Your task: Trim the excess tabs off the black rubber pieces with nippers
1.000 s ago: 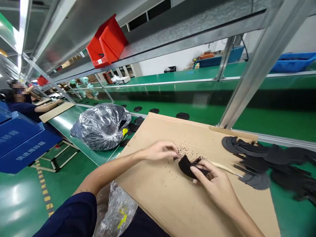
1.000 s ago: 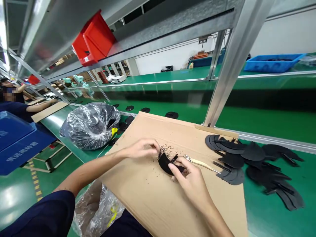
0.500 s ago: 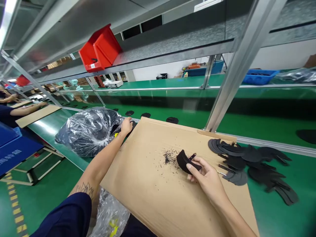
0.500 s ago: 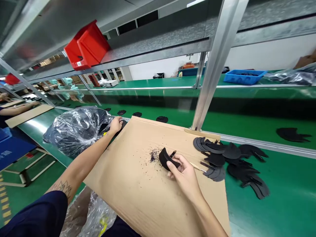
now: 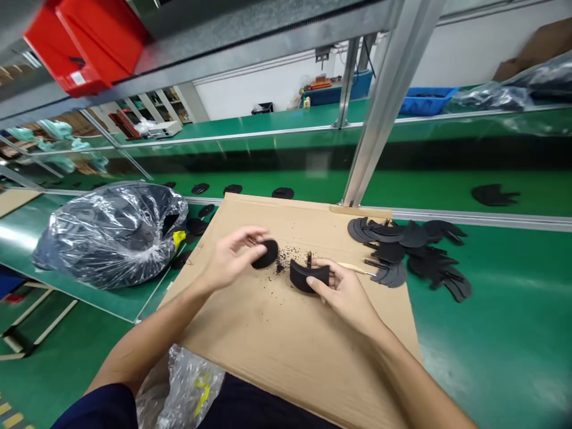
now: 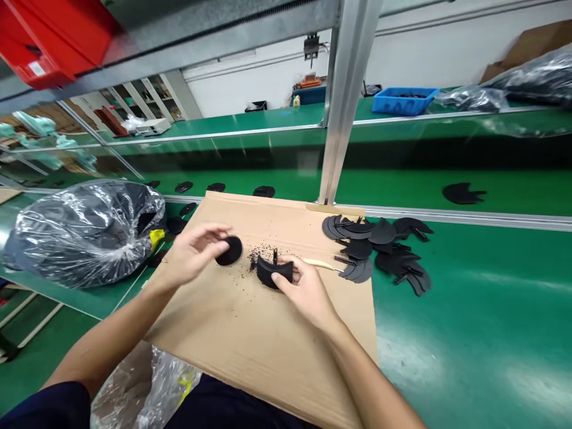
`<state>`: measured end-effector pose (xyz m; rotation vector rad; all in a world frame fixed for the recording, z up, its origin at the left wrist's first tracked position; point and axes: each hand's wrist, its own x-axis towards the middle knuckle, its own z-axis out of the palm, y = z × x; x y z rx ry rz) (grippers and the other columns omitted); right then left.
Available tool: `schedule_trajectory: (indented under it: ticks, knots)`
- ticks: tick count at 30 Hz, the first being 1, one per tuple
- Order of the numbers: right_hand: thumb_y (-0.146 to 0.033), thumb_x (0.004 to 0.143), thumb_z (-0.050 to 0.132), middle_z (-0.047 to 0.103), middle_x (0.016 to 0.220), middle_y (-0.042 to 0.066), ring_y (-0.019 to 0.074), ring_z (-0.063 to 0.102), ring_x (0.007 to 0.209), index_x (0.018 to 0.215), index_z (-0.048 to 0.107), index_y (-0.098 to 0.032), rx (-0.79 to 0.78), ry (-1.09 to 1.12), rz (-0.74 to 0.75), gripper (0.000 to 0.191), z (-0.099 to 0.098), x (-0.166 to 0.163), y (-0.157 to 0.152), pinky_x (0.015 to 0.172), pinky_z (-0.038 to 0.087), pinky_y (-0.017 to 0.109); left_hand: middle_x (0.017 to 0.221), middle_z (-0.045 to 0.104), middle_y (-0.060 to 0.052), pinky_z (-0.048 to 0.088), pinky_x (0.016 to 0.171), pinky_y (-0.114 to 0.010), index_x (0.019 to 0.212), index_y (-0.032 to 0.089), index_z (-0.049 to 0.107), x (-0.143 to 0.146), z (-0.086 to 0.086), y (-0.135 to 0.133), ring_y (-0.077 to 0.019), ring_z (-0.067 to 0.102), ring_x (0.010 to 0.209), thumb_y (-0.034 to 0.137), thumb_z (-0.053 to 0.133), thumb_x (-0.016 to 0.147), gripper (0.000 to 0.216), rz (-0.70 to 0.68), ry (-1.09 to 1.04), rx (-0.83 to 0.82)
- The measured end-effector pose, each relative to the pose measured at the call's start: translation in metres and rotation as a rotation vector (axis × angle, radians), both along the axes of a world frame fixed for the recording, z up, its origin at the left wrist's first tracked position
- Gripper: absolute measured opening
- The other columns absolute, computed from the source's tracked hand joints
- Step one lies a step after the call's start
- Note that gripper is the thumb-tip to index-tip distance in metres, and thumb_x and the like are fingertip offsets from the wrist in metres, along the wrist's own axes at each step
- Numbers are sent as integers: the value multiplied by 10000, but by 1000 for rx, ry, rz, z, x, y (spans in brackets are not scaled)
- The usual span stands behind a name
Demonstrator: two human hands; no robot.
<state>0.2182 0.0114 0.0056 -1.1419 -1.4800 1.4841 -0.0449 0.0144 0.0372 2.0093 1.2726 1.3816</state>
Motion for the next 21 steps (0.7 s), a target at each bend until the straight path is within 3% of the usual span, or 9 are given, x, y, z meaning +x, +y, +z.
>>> schedule_trajectory:
  ticks: [3, 5, 9, 15, 18, 21]
  knots:
    - [-389, 772, 752, 733, 975, 60, 185, 694, 810, 1025, 692, -180, -52, 61, 154, 333, 0, -3, -5, 699, 564, 293, 977, 746, -76, 578, 782, -278, 1119, 190, 725, 43, -5, -16, -160, 697, 879, 189, 620, 951, 199, -237, 146, 109]
    - [-392, 766, 769, 731, 938, 48, 184, 685, 814, 969, 700, -176, -82, 85, 226, 304, 0, -5, -7, 718, 559, 296, 962, 739, -81, 572, 769, -283, 1147, 180, 712, 57, -11, -15, -158, 689, 873, 140, 570, 966, 234, -289, 232, 232]
    - [-413, 784, 771, 724, 880, 29, 182, 661, 796, 898, 701, -177, -56, 89, 233, 271, 0, -6, -8, 734, 548, 306, 946, 739, -78, 538, 757, -292, 1151, 172, 697, 63, -19, -9, -157, 665, 847, 110, 547, 969, 244, -241, 359, 411]
    - [-453, 889, 683, 707, 760, 19, 188, 633, 738, 764, 685, -194, 175, -11, 177, 287, 1, -5, -9, 704, 533, 312, 965, 763, -32, 512, 814, -296, 1214, 221, 649, 65, -24, -18, -154, 666, 910, 139, 590, 966, 268, -154, 409, 550]
    - [-410, 936, 639, 762, 896, 54, 226, 693, 888, 881, 745, -213, 311, -47, 186, 230, 2, -5, -12, 836, 559, 360, 1086, 737, -78, 542, 892, -356, 1257, 204, 596, 63, -24, -23, -197, 654, 1022, 252, 688, 925, 347, -68, 358, 538]
    - [-380, 931, 657, 773, 1073, 74, 243, 710, 994, 1084, 762, -245, 379, -50, 133, 229, 0, -6, -16, 918, 563, 400, 1029, 675, -77, 569, 807, -334, 1129, 192, 596, 58, -24, -24, -188, 644, 960, 361, 724, 898, 313, -4, 233, 539]
